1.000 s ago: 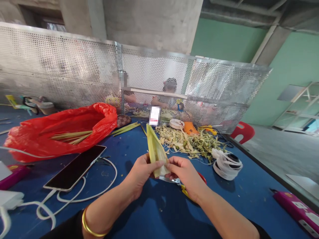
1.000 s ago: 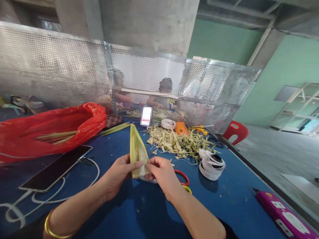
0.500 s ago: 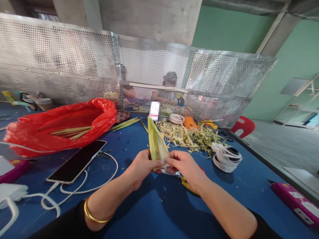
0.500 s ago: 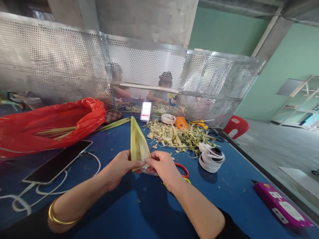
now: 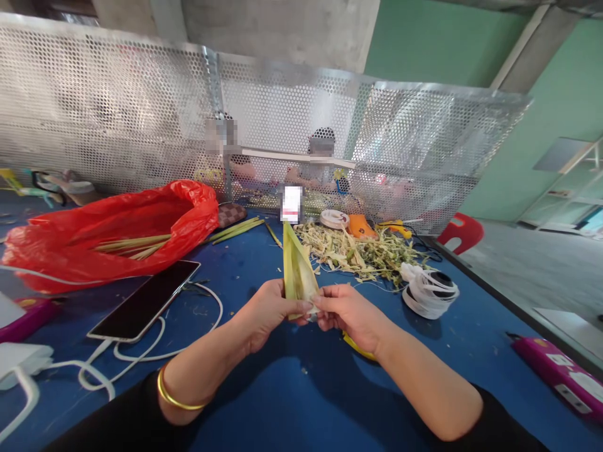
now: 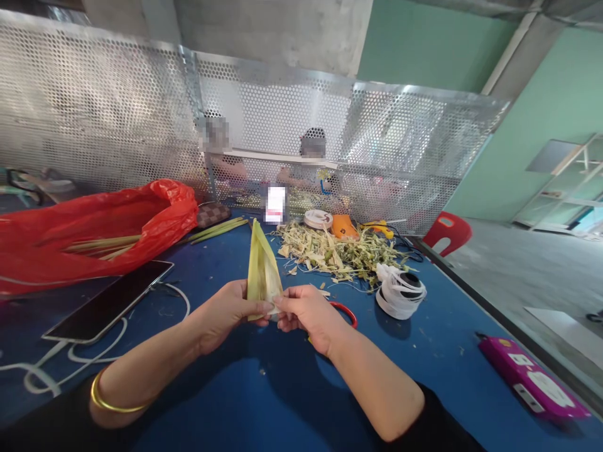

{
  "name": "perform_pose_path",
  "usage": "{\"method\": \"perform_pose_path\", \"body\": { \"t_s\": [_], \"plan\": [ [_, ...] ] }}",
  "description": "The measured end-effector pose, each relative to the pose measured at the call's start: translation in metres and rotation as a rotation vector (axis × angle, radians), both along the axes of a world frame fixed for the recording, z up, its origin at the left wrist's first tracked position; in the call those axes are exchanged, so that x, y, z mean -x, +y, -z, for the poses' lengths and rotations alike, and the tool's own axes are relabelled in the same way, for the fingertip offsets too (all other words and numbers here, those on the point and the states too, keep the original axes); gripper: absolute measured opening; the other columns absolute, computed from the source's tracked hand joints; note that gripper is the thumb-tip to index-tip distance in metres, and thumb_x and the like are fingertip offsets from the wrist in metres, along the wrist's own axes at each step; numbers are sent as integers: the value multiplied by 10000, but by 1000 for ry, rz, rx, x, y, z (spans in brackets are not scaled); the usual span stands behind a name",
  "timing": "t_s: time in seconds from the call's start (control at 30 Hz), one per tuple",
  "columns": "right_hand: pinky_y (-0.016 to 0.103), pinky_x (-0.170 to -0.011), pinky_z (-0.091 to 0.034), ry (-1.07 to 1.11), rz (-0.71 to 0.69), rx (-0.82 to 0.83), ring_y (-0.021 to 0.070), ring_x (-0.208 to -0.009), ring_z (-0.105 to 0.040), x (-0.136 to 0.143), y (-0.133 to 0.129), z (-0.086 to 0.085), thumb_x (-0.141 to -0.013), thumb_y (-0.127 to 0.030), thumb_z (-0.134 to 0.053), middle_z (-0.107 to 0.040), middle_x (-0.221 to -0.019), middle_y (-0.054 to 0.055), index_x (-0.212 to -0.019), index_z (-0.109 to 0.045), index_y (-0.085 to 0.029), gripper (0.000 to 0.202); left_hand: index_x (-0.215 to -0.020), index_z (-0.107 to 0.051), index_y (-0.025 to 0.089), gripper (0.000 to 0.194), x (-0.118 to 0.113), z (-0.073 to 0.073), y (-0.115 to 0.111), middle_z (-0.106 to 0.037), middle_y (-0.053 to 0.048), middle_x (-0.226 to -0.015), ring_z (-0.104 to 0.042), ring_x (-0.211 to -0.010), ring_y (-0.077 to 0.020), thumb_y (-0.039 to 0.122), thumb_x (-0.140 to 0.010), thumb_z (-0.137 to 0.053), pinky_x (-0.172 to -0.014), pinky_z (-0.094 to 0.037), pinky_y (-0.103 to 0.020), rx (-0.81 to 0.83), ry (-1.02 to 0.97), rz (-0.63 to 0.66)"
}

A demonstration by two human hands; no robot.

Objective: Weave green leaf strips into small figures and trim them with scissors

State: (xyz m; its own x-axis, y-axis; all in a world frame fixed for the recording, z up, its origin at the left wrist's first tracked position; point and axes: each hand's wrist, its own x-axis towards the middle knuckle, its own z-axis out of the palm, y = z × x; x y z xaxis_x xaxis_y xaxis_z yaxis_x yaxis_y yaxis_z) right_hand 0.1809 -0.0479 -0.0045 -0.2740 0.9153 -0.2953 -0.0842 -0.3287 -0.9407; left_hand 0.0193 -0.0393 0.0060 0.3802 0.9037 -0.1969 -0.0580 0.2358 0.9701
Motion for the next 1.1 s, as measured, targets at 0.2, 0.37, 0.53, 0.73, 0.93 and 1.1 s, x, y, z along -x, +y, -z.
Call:
{"method": "perform_pose_path", "body": {
  "t_s": [0.2, 0.37, 0.53, 0.73, 0.93, 1.1],
  "plan": [
    [199, -473, -436, 71, -77, 90, 65, -446, -510, -3, 2, -1, -590, -314, -800, -578, -550, -9, -688, -603, -112, 298, -844, -682, 102, 231, 4, 2, 2, -681, -44, -717, -596, -608, -119, 144, -618, -707, -588, -493, -238, -7, -14, 98],
    [194, -461, -442, 105, -93, 123, 61, -434, -507, -3, 3, 1, -618, -286, -788, -572, -541, -12, -693, -615, -105, 261, -820, -674, 101, 210, 6, 4, 4, -683, -60, -741, -602, -638, -135, 157, -621, -709, -595, -491, -249, -26, -6, 129],
    [193, -456, -443, 128, -100, 144, 60, -424, -505, -5, 4, 3, -623, -293, -785, -559, -523, -19, -710, -634, -99, 261, -837, -667, 99, 234, 7, 5, 5, -690, -77, -760, -610, -655, -148, 171, -621, -720, -601, -492, -259, -26, -13, 146],
    [213, -480, -464, 60, -95, 98, 71, -447, -515, -4, 3, 1, -617, -348, -789, -551, -539, -23, -694, -613, -116, 301, -856, -672, 92, 262, 7, 3, 5, -688, -65, -742, -607, -632, -139, 158, -608, -723, -591, -497, -251, -5, -1, 96],
    [216, -529, -473, -55, -25, -21, 76, -491, -535, 0, 1, -2, -658, -400, -755, -554, -574, -17, -710, -613, -119, 319, -869, -677, 102, 277, 5, 2, 5, -700, -56, -761, -628, -646, -137, 148, -602, -732, -606, -510, -240, 13, 6, 43],
    [223, -517, -462, 44, -111, 49, 70, -464, -510, -5, 2, -3, -636, -364, -770, -548, -560, -24, -689, -613, -120, 295, -879, -678, 114, 280, 4, 4, 6, -708, -62, -795, -640, -691, -156, 149, -606, -726, -612, -517, -251, 2, 30, 49]
  ]
}}
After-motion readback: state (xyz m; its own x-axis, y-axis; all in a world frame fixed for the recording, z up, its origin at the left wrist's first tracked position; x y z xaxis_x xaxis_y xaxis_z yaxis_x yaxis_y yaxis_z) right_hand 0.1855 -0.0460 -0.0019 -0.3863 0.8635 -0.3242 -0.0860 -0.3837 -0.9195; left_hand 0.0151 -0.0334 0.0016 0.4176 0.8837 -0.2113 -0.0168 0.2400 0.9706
